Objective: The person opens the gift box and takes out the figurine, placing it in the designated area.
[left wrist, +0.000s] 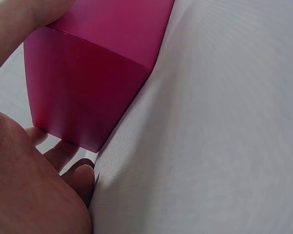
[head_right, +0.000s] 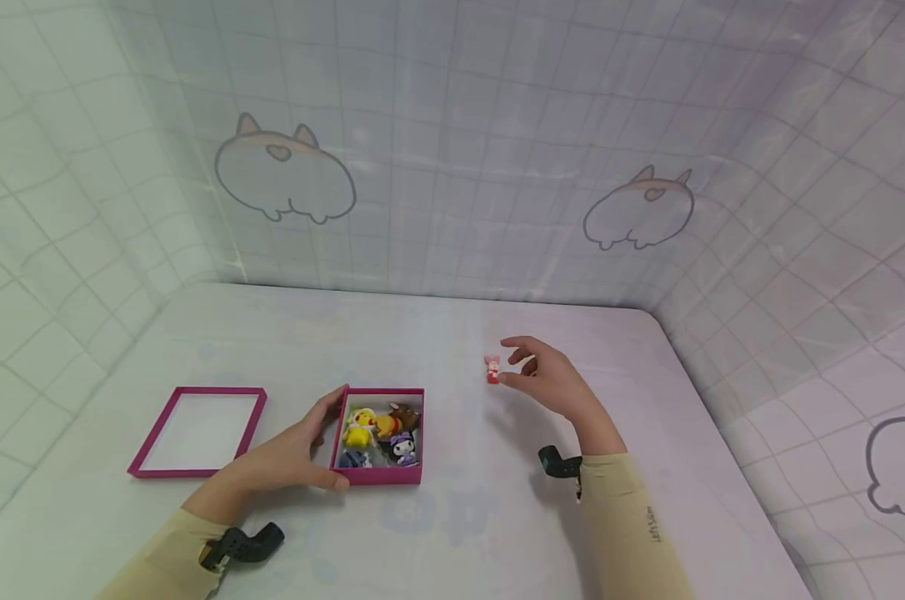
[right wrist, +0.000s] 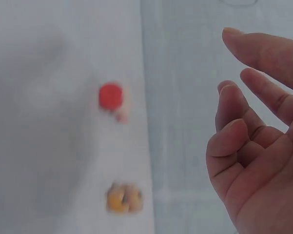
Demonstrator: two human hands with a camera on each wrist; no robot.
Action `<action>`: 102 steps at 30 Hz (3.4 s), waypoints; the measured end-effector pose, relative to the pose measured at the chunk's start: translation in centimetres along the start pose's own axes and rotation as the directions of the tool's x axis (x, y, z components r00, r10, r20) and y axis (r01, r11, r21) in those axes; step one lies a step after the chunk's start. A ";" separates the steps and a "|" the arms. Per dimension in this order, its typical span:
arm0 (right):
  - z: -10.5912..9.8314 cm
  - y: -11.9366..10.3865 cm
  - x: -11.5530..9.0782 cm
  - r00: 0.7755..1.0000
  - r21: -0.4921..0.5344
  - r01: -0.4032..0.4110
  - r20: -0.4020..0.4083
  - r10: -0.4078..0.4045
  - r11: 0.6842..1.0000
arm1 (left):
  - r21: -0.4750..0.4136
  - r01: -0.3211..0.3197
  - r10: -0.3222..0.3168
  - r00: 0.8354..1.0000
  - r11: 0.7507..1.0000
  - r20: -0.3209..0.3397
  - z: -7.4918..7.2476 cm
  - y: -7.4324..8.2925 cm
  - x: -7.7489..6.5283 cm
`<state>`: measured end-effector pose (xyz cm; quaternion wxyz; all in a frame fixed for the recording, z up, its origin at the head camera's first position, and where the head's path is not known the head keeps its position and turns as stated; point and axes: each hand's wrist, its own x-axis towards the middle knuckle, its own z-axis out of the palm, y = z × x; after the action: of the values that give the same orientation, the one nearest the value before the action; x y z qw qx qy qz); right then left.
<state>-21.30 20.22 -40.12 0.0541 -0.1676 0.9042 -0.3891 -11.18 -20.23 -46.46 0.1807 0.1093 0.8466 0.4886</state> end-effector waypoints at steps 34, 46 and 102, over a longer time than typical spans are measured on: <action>8.5 -8.5 2.3 0.939 0.092 0.272 0.191 -0.285 0.958 | -0.010 -0.032 0.033 0.999 0.999 0.022 -0.2 0.2 0.1; 12.8 -10.0 1.8 0.878 -0.013 0.409 0.280 -0.389 0.913 | -0.011 -0.038 0.038 0.999 0.999 0.008 -0.1 0.1 -0.1; 16.7 -11.4 0.6 0.888 -0.568 0.459 0.318 -0.332 0.683 | -0.055 -0.025 0.027 0.999 0.998 0.033 -0.3 -0.5 -0.4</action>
<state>-15.09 1.31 -43.41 -0.0051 -0.4040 0.9134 -0.0488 -10.93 -20.86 -46.67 0.1914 0.1233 0.8283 0.5119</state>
